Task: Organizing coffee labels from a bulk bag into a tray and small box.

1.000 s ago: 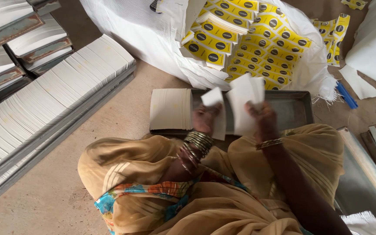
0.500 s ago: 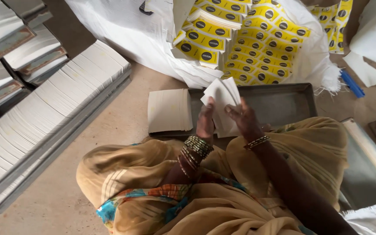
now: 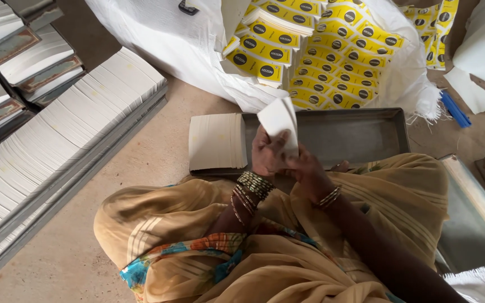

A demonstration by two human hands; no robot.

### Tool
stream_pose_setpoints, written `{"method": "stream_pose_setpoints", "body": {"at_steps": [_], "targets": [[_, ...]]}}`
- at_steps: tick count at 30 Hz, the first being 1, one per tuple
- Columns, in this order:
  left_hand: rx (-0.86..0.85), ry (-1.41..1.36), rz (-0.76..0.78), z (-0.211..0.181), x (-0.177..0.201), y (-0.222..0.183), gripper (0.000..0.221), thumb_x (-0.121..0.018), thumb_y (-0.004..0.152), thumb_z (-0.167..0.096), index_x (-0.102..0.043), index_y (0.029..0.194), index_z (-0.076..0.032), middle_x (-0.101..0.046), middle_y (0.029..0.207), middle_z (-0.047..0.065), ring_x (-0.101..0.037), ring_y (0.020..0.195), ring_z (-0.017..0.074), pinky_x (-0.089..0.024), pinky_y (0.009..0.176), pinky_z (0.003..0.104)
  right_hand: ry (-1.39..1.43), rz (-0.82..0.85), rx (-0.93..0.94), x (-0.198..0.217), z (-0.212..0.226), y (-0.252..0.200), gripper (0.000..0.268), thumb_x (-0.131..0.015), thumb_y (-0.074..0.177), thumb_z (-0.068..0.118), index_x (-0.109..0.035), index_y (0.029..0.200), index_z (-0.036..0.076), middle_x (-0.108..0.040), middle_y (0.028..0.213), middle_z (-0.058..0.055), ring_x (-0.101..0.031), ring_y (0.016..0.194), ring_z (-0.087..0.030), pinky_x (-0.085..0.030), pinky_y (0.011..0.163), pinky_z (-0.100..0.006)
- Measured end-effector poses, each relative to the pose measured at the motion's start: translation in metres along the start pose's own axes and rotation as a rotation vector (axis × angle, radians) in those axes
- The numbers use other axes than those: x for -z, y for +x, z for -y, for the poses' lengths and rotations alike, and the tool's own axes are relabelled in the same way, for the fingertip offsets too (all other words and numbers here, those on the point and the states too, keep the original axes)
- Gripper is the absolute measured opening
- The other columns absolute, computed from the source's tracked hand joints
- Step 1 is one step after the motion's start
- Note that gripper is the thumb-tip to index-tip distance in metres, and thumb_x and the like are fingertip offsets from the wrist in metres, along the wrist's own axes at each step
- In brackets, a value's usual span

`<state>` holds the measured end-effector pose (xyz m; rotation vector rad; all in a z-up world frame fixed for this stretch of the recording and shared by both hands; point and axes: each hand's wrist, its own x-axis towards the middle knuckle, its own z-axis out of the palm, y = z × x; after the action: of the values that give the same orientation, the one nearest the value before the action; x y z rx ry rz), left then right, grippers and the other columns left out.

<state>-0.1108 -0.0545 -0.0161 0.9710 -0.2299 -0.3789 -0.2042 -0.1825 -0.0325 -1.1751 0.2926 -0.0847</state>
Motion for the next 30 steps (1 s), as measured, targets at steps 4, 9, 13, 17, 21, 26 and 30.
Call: {"method": "stream_pose_setpoints", "body": {"at_steps": [4, 9, 13, 17, 21, 26, 30], "targets": [[-0.21, 0.193, 0.112, -0.011, -0.004, -0.004, 0.041, -0.072, 0.093, -0.006, -0.057, 0.13, -0.002, -0.071, 0.117, 0.012, -0.068, 0.107, 0.0201, -0.058, 0.091, 0.034, -0.498, -0.049, 0.116, 0.007, -0.006, 0.022, 0.04, -0.068, 0.095, 0.017, -0.061, 0.133, 0.004, -0.073, 0.113, -0.009, -0.067, 0.096, -0.015, -0.056, 0.08, -0.031], [-0.275, 0.558, 0.129, 0.01, 0.022, 0.027, 0.041, -0.079, 0.087, -0.006, -0.059, 0.122, -0.004, -0.073, 0.115, 0.011, -0.073, 0.107, 0.0202, -0.062, 0.091, 0.033, -0.906, -0.189, 0.186, 0.006, 0.01, 0.039, 0.035, -0.073, 0.093, 0.024, -0.067, 0.122, 0.004, -0.077, 0.106, -0.015, -0.073, 0.097, -0.022, -0.057, 0.082, -0.037], [-0.332, 0.79, 0.143, 0.009, 0.025, 0.03, 0.041, -0.081, 0.08, -0.008, -0.06, 0.115, -0.007, -0.07, 0.114, 0.011, -0.07, 0.108, 0.0269, -0.059, 0.091, 0.038, -1.108, -0.232, 0.16, 0.001, 0.003, 0.045, 0.039, -0.071, 0.088, 0.023, -0.063, 0.123, 0.006, -0.072, 0.109, -0.022, -0.069, 0.101, -0.037, -0.053, 0.086, -0.046], [-0.386, 1.113, 0.139, -0.015, 0.015, 0.017, 0.043, -0.081, 0.072, -0.007, -0.062, 0.11, -0.007, -0.062, 0.115, 0.015, -0.058, 0.115, 0.037, -0.052, 0.097, 0.048, -1.259, -0.115, 0.356, 0.053, -0.054, 0.074, 0.028, -0.067, 0.087, 0.02, -0.066, 0.114, 0.011, -0.072, 0.109, -0.022, -0.068, 0.105, -0.042, -0.053, 0.09, -0.049], [-0.437, 1.196, 0.101, -0.016, 0.02, 0.026, 0.038, -0.082, 0.069, -0.01, -0.064, 0.102, -0.008, -0.06, 0.11, 0.014, -0.058, 0.11, 0.0363, -0.051, 0.095, 0.048, -1.307, -0.078, 0.33, 0.04, -0.019, 0.067, 0.023, -0.069, 0.088, 0.022, -0.069, 0.108, 0.011, -0.072, 0.106, -0.021, -0.068, 0.102, -0.042, -0.053, 0.089, -0.05], [-0.282, 1.215, 0.025, -0.028, 0.03, 0.025, 0.03, -0.084, 0.071, -0.024, -0.066, 0.091, -0.011, -0.061, 0.109, 0.009, -0.061, 0.105, 0.0327, -0.052, 0.09, 0.047, -1.576, -0.112, 0.44, 0.025, 0.051, 0.049, 0.026, -0.069, 0.09, 0.024, -0.062, 0.107, 0.006, -0.068, 0.106, -0.02, -0.061, 0.107, -0.04, -0.046, 0.093, -0.052], [-0.223, 1.432, 0.119, -0.012, 0.025, 0.023, 0.026, -0.08, 0.074, -0.019, -0.065, 0.094, -0.013, -0.06, 0.111, 0.009, -0.058, 0.112, 0.034, -0.048, 0.094, 0.052, -1.721, -0.06, 0.513, 0.048, 0.029, 0.059, 0.031, -0.066, 0.088, 0.022, -0.058, 0.114, 0.006, -0.066, 0.113, -0.018, -0.059, 0.114, -0.038, -0.042, 0.098, -0.053]]}}
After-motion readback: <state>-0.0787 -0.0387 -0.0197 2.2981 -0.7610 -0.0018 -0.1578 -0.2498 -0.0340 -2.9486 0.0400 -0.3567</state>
